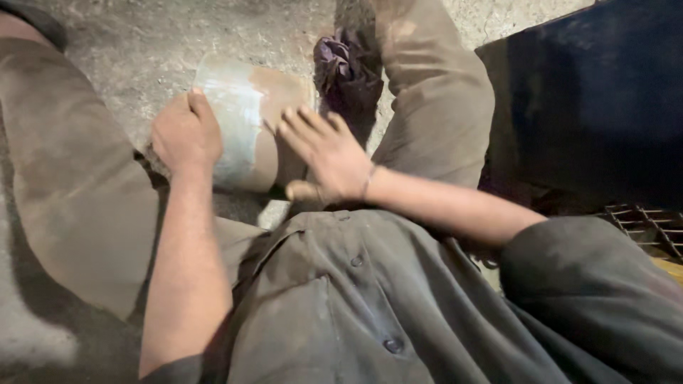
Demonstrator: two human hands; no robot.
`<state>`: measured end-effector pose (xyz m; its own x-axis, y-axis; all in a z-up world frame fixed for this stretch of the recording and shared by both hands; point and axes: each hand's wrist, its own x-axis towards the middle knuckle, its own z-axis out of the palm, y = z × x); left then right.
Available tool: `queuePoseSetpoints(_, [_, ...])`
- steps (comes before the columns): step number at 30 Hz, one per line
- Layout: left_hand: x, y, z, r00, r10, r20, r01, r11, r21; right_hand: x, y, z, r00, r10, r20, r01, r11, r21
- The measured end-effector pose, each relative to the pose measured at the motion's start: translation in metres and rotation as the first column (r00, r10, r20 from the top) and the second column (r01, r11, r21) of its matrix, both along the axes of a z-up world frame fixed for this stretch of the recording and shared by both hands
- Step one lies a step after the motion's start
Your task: The person sits on the floor and scrubs a rectangular metal object with a purple cloth. They hold the object with one hand and wipe its surface with the other, occasionally rotating it to clean different sides.
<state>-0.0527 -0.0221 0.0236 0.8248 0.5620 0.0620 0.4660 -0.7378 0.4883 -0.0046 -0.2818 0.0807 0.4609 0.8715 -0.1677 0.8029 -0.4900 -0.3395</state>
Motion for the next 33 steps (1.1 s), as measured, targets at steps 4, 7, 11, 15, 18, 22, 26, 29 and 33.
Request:
queuePoseSetpoints(4, [0.011,-0.004,0.008,1.000,0.006,-0.027,-0.006,1.000,-0.013,0.012,0.006,-0.002,0.996,0.040,0.080,-0.040,0.999,0.008])
queuePoseSetpoints(7, [0.013,-0.011,0.010,0.995,0.065,-0.081,-0.068,0.997,-0.025,0.056,0.039,-0.019,0.982,-0.173,-0.076,0.172,0.985,-0.016])
queuePoseSetpoints(11, [0.025,-0.007,0.009,0.992,0.085,-0.090,-0.088,0.996,-0.029,0.067,0.047,-0.018,0.970,-0.207,-0.129,0.203,0.978,-0.040])
queuePoseSetpoints(15, [0.024,-0.001,0.009,0.984,0.124,-0.125,-0.139,0.983,-0.121,-0.002,0.005,0.004,0.999,0.014,0.039,-0.014,1.000,-0.002])
queuePoseSetpoints(18, [0.031,0.000,0.009,0.981,0.102,-0.168,-0.113,0.992,-0.057,0.004,0.007,0.004,0.997,0.044,0.067,-0.044,0.999,0.007])
queuePoseSetpoints(22, [0.033,0.002,0.007,0.977,0.125,-0.170,-0.138,0.988,-0.064,0.047,0.045,-0.009,0.993,-0.113,0.041,0.110,0.992,0.054])
queuePoseSetpoints(26, [0.039,0.009,-0.003,0.981,0.141,-0.136,-0.152,0.985,-0.080,0.066,0.069,-0.019,0.978,-0.206,-0.036,0.204,0.977,-0.068])
queuePoseSetpoints(29, [0.045,0.013,-0.008,0.970,0.166,-0.175,-0.188,0.976,-0.115,0.028,0.036,-0.018,0.981,-0.089,0.170,0.077,0.994,0.075])
queuePoseSetpoints(33, [0.046,0.014,-0.011,0.979,0.111,-0.173,-0.124,0.990,-0.068,0.006,0.006,-0.012,0.989,0.021,0.144,-0.026,0.999,0.030])
